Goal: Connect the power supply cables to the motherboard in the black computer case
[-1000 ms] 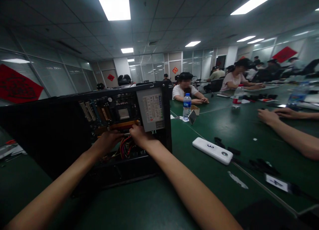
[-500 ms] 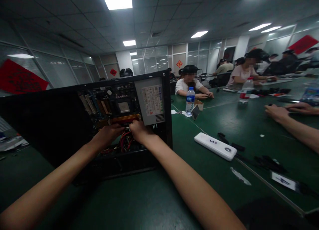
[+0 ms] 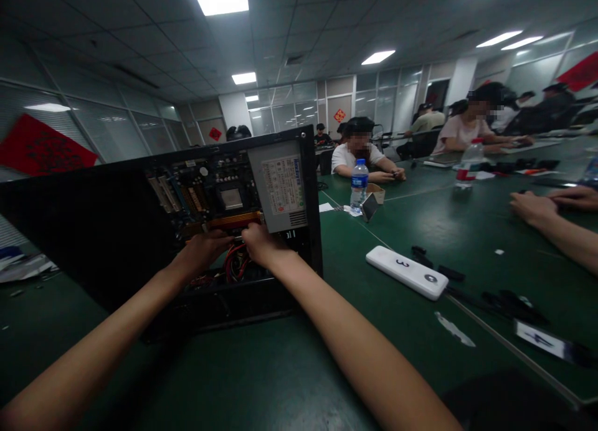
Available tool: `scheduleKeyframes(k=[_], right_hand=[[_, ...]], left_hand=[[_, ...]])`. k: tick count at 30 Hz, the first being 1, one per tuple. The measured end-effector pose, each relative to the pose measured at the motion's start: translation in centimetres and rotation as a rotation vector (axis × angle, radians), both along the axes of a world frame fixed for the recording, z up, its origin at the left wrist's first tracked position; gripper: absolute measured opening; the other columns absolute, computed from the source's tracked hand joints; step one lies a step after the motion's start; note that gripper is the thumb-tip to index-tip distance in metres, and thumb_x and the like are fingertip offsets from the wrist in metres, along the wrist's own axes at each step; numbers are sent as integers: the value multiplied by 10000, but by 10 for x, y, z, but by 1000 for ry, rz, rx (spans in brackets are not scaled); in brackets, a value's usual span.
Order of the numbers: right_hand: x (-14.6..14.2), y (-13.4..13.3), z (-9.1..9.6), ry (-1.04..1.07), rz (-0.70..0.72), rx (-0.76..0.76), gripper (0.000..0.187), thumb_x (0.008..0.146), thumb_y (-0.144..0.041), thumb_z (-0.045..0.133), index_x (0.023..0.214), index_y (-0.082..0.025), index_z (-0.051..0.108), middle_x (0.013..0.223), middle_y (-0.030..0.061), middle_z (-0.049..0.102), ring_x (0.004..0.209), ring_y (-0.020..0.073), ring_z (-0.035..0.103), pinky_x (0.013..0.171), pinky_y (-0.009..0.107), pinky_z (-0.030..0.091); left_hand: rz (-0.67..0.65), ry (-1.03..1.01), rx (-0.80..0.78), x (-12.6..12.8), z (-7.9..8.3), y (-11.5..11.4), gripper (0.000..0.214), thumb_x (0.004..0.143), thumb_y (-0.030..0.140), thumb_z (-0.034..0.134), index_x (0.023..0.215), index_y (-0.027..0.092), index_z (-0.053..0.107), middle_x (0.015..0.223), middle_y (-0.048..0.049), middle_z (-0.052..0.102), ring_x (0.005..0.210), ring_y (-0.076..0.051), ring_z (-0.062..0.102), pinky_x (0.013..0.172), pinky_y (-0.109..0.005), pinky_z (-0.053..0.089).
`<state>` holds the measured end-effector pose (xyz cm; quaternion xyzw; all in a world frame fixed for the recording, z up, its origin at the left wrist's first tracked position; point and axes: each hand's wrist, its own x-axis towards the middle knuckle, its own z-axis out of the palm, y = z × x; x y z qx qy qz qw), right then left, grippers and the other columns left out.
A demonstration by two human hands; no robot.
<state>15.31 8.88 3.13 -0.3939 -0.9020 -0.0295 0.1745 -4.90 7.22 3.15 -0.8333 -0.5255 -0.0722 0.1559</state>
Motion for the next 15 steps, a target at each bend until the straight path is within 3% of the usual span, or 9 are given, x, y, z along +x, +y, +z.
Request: scheduleKeyframes(k=[4, 15], right_hand=[[0, -1, 1, -18, -5, 6, 259, 907, -146, 489, 1086, -105, 672, 1143, 154, 642, 1043, 252, 636, 842, 302, 499], [-1, -1, -2, -39, -31, -14, 280, 916, -175, 477, 1111, -115, 668, 1161, 155, 629, 1045, 252, 627, 863, 315, 493]], left_hand=[[49, 102, 6, 3, -1, 1, 273, 940, 216, 519, 1143, 211, 702, 1094, -87, 693, 956, -202, 680, 790, -264, 510], [4, 1, 35, 1, -3, -1, 264, 945, 215, 518, 1120, 201, 715, 1084, -78, 700, 959, -194, 686, 818, -258, 518]])
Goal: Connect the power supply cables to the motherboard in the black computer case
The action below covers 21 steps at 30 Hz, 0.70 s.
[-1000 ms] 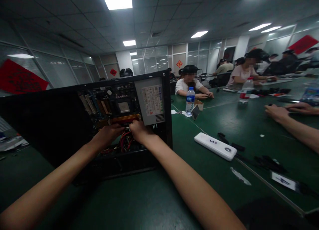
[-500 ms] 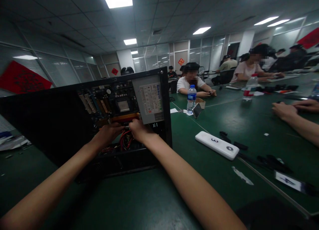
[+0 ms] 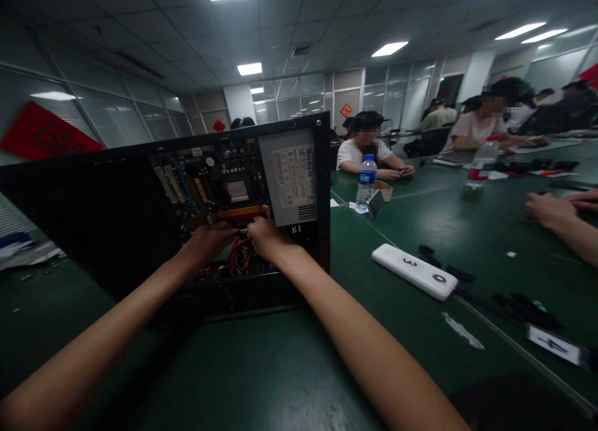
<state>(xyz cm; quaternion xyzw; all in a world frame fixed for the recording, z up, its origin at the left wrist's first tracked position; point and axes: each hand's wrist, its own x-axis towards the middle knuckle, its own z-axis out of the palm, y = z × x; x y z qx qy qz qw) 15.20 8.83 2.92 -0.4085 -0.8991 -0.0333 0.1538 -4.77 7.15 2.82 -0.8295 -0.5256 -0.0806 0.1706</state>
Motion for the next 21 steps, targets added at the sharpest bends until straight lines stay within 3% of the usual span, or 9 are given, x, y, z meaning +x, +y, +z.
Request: scheduleKeyframes(k=[10, 21], right_hand=[[-4, 6, -9, -4, 17, 51, 233, 895, -164, 506, 1050, -115, 673, 1094, 132, 641, 1014, 253, 641, 832, 309, 489], [-7, 9, -12, 8, 15, 66, 199, 890, -147, 511, 1027, -122, 653, 1097, 122, 623, 996, 236, 630, 821, 310, 479]], left_hand=[[-38, -38, 24, -5, -8, 7, 258, 947, 235, 520, 1105, 209, 722, 1039, -83, 703, 920, -210, 685, 787, -289, 516], [17, 34, -26, 2, -2, 1, 288, 947, 214, 491, 1131, 188, 712, 1017, -97, 704, 923, -228, 685, 792, -307, 509]])
